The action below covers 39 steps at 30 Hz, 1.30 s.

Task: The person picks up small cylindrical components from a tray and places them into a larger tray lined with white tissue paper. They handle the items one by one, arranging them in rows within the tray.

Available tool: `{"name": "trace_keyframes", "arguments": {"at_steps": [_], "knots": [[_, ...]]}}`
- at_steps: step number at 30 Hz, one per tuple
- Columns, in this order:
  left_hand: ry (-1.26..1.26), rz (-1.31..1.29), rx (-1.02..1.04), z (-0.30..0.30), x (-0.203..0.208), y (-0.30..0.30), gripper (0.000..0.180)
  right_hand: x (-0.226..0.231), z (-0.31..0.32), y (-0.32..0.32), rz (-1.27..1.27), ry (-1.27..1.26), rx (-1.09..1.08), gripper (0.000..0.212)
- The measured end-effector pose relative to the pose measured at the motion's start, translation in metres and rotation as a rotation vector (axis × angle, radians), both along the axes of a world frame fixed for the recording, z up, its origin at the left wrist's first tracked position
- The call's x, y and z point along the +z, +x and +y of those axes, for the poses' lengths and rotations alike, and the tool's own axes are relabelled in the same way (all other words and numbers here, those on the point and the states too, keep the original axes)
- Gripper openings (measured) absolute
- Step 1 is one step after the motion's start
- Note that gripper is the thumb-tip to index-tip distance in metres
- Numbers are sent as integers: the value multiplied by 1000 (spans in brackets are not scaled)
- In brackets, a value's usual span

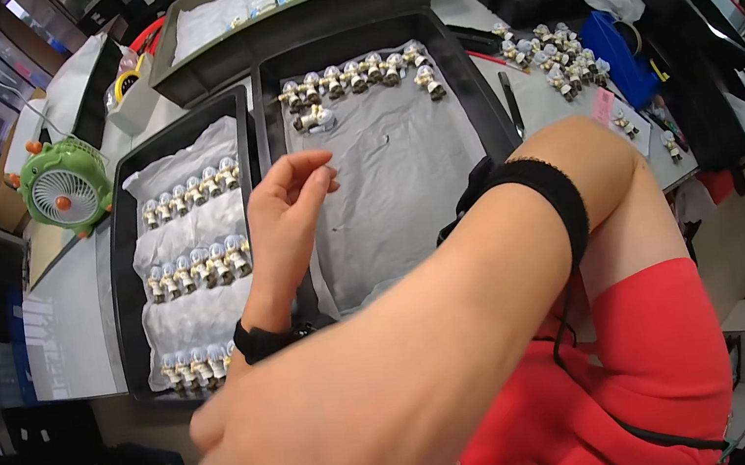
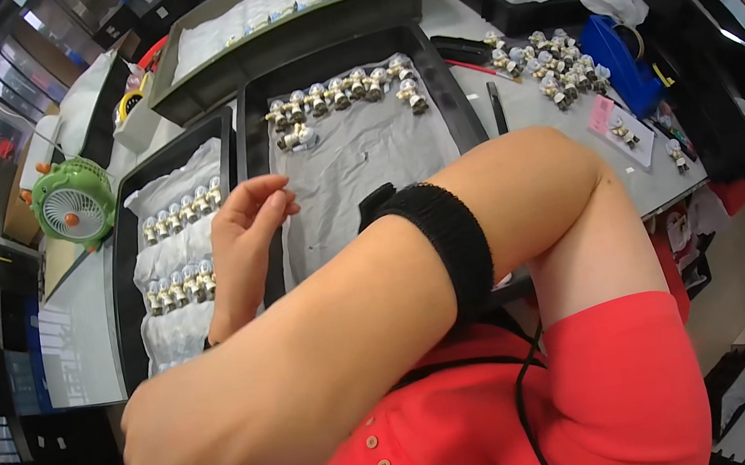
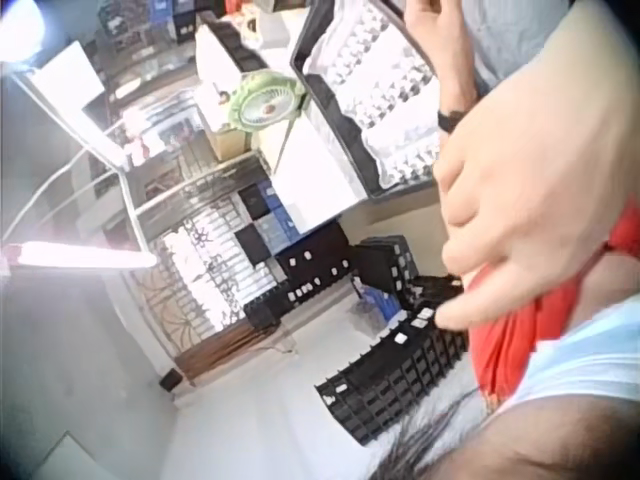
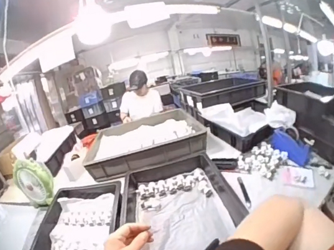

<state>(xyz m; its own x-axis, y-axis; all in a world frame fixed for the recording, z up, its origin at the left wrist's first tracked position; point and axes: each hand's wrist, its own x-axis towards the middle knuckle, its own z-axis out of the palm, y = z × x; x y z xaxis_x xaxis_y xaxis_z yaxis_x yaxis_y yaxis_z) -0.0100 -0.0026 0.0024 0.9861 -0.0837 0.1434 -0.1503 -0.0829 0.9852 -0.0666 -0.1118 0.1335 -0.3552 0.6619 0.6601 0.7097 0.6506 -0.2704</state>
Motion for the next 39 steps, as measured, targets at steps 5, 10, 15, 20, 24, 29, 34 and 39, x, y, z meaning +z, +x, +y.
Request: {"name": "trace_keyframes", "arguments": {"at_steps": [5, 10, 15, 20, 24, 29, 34, 39], "knots": [[36, 72, 22, 6, -6, 1, 19, -22, -22, 91, -34, -139, -423, 29], [-2, 48, -38, -2, 0, -2, 19, -49, -113, 219, 257, -232, -1106, 25], [9, 50, -55, -9, 2, -6, 19, -109, -265, 329, 309, -10, -1713, 25], [70, 58, -66, -10, 3, -13, 20, -149, -372, 348, 448, 155, -2225, 23], [108, 76, -76, -13, 6, -15, 20, -155, -420, 335, 288, 54, -2510, 22], [67, 127, -61, -10, 2, -9, 20, -157, -441, 316, 190, -76, -2735, 26], [43, 157, -36, -8, -1, -6, 20, -159, -457, 314, 162, -353, -2727, 34], [24, 180, -40, -11, -2, -2, 20, -161, -474, 321, 171, -292, -2630, 36]]}}
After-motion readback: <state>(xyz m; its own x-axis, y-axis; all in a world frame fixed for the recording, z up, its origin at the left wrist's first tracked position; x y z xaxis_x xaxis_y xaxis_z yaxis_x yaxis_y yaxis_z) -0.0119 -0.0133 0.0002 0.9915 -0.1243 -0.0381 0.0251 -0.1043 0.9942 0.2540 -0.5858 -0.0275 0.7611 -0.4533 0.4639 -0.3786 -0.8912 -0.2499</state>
